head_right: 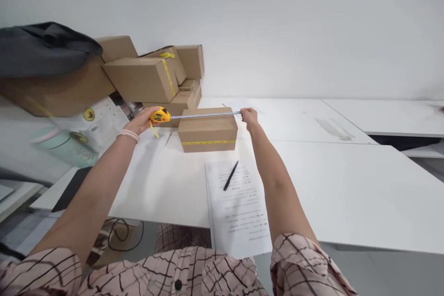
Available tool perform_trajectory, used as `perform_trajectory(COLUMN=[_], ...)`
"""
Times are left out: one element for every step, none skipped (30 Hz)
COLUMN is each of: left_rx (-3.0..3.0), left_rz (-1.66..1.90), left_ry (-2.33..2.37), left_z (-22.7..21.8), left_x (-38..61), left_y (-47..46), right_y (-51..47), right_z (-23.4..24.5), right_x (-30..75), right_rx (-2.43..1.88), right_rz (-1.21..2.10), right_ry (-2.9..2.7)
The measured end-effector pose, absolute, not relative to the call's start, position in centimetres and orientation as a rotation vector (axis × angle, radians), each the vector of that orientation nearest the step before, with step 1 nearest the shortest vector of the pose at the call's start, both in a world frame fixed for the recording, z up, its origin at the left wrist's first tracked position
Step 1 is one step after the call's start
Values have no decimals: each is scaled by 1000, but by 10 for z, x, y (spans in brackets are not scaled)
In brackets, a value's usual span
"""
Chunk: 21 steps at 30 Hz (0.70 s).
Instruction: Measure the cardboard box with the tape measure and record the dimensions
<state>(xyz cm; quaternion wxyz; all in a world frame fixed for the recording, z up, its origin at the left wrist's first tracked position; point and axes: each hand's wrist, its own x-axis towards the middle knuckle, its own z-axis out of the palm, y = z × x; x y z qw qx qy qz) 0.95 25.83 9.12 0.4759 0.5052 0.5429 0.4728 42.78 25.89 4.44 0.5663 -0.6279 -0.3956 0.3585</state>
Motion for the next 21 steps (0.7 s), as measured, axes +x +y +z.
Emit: perform_trajectory(left_rx=[1218, 1209, 1207, 1209, 1211, 1212, 1210, 1207, 1202, 1197, 1192, 1189, 1189, 1192, 1196, 1202, 1206, 1209, 1211, 1212, 1213], left_rz=[1159, 1163, 1162, 1158, 1151, 1143, 1134, 1127, 1120, 1117, 1117, 1119, 1119, 1118, 1114, 1108, 1101, 1093, 1085, 1077, 1070], left_ry=[1342, 1349, 1350, 1345, 1341, 1338, 1335, 1333, 1331, 1329, 1326, 1320, 1311, 1301, 1291, 1284, 1279, 1278, 1279, 1281, 1283], left_z=[90, 88, 87, 84, 82, 80, 78, 76, 74, 72, 69, 67, 65, 64, 62, 62, 61, 61, 61, 62, 63], left_x=[4, -1, -4, -6, -7, -7, -7, -6, -4, -3, -1, 2, 4, 7, 9, 12, 15, 17, 19, 20, 21], left_y=[263, 266, 268, 270, 271, 272, 273, 274, 274, 275, 276, 277, 278, 279, 279, 280, 281, 281, 282, 282, 282], right_y=[262, 264, 265, 266, 267, 268, 269, 269, 269, 269, 269, 268, 267, 266, 265, 265, 265, 265, 265, 266, 267], right_z=[39, 32, 27, 22, 17, 15, 13, 12, 12, 13, 14, 15, 16, 16, 16, 16, 15, 14, 12, 11, 9], right_x=[428, 428, 426, 425, 422, 420, 418, 416, 414, 412, 411, 409, 408, 407, 406, 406, 405, 405, 405, 405, 405], right_rx=[-1502, -1514, -1521, -1529, -1542, -1565, -1598, -1638, -1677, -1706, -1717, -1708, -1689, -1671, -1661, -1662, -1672, -1687, -1703, -1716, -1726], right_rz=[828, 818, 812, 809, 805, 799, 795, 794, 796, 809, 841, 888, 937, 979, 1006, 1012, 996, 969, 939, 911, 888], right_ry=[-935, -941, -947, -954, -968, -990, -1018, -1050, -1080, -1106, -1123, -1123, -1113, -1096, -1075, -1055, -1041, -1037, -1040, -1041, -1039])
